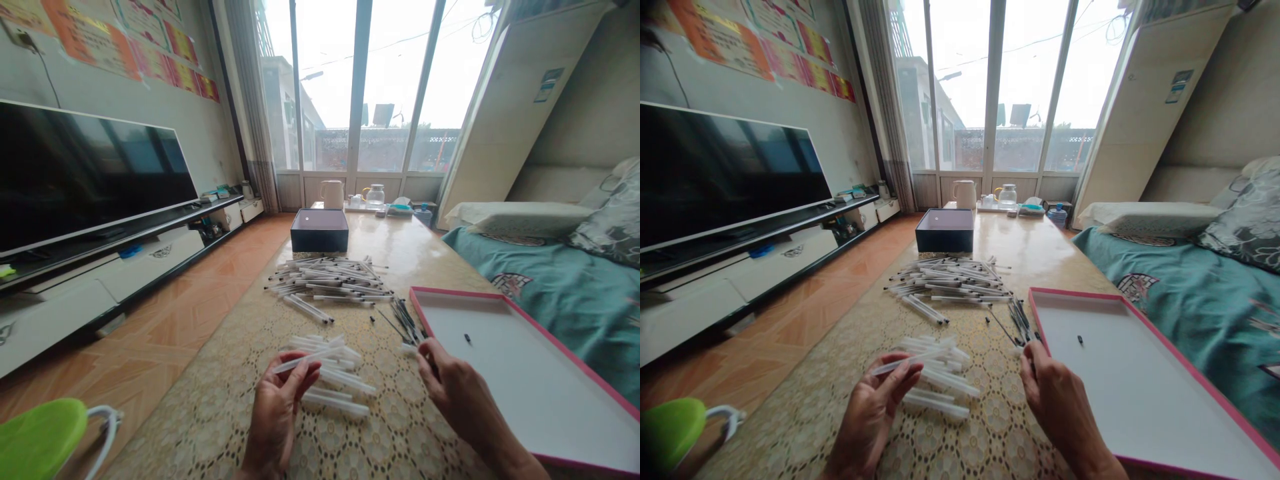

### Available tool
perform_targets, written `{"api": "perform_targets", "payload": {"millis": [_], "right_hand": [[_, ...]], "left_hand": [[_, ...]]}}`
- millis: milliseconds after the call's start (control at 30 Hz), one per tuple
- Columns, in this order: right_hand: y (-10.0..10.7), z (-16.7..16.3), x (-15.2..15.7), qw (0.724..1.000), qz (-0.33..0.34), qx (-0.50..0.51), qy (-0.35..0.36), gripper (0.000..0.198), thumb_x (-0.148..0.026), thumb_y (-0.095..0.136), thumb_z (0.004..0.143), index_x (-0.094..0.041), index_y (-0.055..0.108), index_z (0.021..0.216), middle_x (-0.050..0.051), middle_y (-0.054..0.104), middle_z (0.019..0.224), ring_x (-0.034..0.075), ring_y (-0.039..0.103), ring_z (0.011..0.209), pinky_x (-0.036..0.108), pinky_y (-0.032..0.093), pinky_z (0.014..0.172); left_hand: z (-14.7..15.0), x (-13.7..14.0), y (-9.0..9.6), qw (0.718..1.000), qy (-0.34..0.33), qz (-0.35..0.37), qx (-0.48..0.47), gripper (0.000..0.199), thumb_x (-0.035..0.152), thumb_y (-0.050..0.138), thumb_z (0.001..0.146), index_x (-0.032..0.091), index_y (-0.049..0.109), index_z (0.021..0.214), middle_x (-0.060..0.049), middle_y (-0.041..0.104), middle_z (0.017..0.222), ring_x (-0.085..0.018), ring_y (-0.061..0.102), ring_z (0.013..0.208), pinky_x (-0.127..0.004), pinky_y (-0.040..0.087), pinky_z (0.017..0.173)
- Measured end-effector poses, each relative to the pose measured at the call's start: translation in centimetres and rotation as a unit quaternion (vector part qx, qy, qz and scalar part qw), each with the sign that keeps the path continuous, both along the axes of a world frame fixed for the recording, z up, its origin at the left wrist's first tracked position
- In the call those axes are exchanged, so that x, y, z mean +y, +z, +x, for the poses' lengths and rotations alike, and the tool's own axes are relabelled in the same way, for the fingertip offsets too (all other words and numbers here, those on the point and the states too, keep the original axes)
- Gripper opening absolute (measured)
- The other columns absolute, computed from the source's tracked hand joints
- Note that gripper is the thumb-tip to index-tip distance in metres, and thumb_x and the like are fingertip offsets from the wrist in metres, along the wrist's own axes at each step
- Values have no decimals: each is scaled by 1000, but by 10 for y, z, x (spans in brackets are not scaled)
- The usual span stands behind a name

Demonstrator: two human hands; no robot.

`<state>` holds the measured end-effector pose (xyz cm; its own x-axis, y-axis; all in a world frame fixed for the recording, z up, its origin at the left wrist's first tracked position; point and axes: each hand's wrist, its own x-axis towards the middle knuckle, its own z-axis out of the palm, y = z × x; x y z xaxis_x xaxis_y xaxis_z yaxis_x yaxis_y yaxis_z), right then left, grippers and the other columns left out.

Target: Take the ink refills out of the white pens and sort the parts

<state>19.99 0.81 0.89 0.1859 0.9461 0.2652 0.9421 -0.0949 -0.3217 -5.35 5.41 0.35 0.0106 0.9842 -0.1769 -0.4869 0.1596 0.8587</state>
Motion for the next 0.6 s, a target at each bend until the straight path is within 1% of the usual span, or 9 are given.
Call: {"api": "perform_targets", "payload": {"millis": [67, 100, 167, 267, 367, 433, 500, 567, 600], "right_hand": [[-2, 0, 2, 994, -3, -61, -95, 10, -27, 40, 88, -22, 48, 84, 3, 64, 58, 22, 66, 55, 25, 35, 45], [-3, -1, 3, 988, -6, -85, -127, 10, -26, 41, 88, -21, 48, 84, 4, 65, 57, 23, 66, 54, 25, 34, 43], [-4, -3, 5, 981, -15, -110, -159, 9, -25, 42, 88, -19, 48, 87, 7, 66, 58, 25, 67, 54, 25, 33, 42], [-3, -5, 7, 980, -12, -108, -165, 14, -26, 44, 88, -16, 47, 98, 10, 68, 65, 25, 67, 56, 25, 36, 42], [0, -5, 6, 984, 10, -80, -159, 19, -25, 47, 87, -16, 48, 102, 11, 68, 75, 25, 67, 62, 27, 39, 46], [2, -9, 5, 989, 38, -31, -140, 18, -26, 47, 86, -16, 50, 101, 9, 68, 78, 23, 66, 63, 27, 41, 50], [7, -19, 4, 995, 41, 55, -76, 15, -27, 44, 87, -17, 52, 94, 6, 66, 74, 19, 64, 60, 26, 42, 52], [13, -35, 5, 992, 8, 124, 17, 15, -27, 43, 87, -18, 54, 84, 2, 64, 65, 15, 61, 56, 24, 41, 53], [17, -43, 7, 990, -17, 128, 59, 16, -27, 43, 87, -18, 54, 80, 1, 63, 63, 15, 60, 56, 23, 40, 53]], "left_hand": [[4, -3, 0, 996, -67, 10, 55, 20, 20, 76, 63, 15, 63, 78, -4, 72, 66, -16, 67, 66, -23, 53, 65], [6, -4, 0, 991, -99, 17, 88, 20, 21, 76, 62, 14, 64, 78, -4, 72, 64, -16, 67, 62, -23, 53, 62], [10, -7, 1, 979, -133, 38, 151, 24, 22, 75, 63, 15, 66, 84, -4, 72, 63, -17, 67, 60, -24, 53, 59], [11, -9, 1, 963, -121, 69, 231, 38, 24, 72, 66, 16, 63, 102, -2, 70, 58, -20, 67, 58, -25, 52, 53], [9, -10, 2, 952, -93, 80, 281, 43, 26, 70, 66, 17, 60, 107, 2, 64, 47, -16, 60, 41, -22, 47, 41], [8, -10, 3, 951, -71, 85, 289, 41, 27, 69, 67, 17, 60, 105, 4, 60, 44, -12, 53, 34, -19, 42, 36], [7, -10, 2, 952, -51, 89, 288, 38, 28, 68, 68, 17, 59, 104, 6, 55, 41, -11, 49, 32, -18, 39, 35], [8, -11, 2, 954, -43, 89, 284, 36, 29, 65, 72, 17, 57, 104, 8, 50, 39, -10, 47, 32, -17, 39, 36], [9, -11, 2, 954, -43, 89, 282, 35, 29, 64, 73, 17, 56, 105, 9, 49, 38, -10, 46, 32, -17, 38, 36]]}}
